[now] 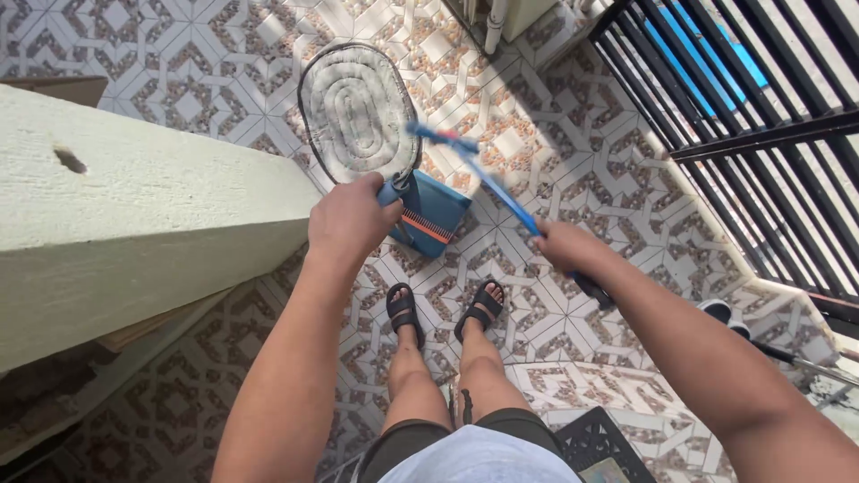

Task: The recorder sweeps the tiled floor using a broom and dustpan.

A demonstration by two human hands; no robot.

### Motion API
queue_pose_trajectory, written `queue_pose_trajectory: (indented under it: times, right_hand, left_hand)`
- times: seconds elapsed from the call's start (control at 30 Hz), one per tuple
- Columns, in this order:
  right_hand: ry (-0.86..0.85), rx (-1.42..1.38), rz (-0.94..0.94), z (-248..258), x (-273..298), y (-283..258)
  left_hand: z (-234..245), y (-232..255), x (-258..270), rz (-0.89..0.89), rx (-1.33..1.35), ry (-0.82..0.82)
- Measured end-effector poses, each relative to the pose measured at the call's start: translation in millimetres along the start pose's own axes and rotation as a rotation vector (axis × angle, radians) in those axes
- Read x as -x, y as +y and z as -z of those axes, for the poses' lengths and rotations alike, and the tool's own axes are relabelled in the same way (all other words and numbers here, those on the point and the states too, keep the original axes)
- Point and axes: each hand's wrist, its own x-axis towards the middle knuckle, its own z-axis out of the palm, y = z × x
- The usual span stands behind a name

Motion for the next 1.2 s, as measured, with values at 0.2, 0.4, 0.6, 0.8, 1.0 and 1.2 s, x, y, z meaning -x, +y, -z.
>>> queue_pose_trajectory:
  times: [0.2, 0.4, 0.6, 0.8, 1.0, 1.2]
  right_hand:
    - [0.166, -0.037, 0.033, -99, -147, 39]
    - [-0.085, -0.059, -0.005, 3, -17, 48]
    - [0.097, -0.558, -0.225, 39, -60, 116]
    - [-0.114, -0.509, -0.109, -32, 2, 97]
    - [0.003, -0.649, -0.278, 39, 62, 130]
    - [0.171, -0.865, -0.343, -30, -67, 179]
  left_hand:
    - [-11, -9, 4, 0.050, 0.013, 0.051]
    - [-15, 10, -4, -0.059, 0.007, 0.071]
    - [-14, 44, -13, -0.209, -0.075, 0.031]
    - [-27, 75, -17, -0.352, -0.168, -0.018]
    - [-22, 86, -15, -0.428, -0.199, -0.036]
    - [-30, 100, -28, -0.545, -0.223, -0.056]
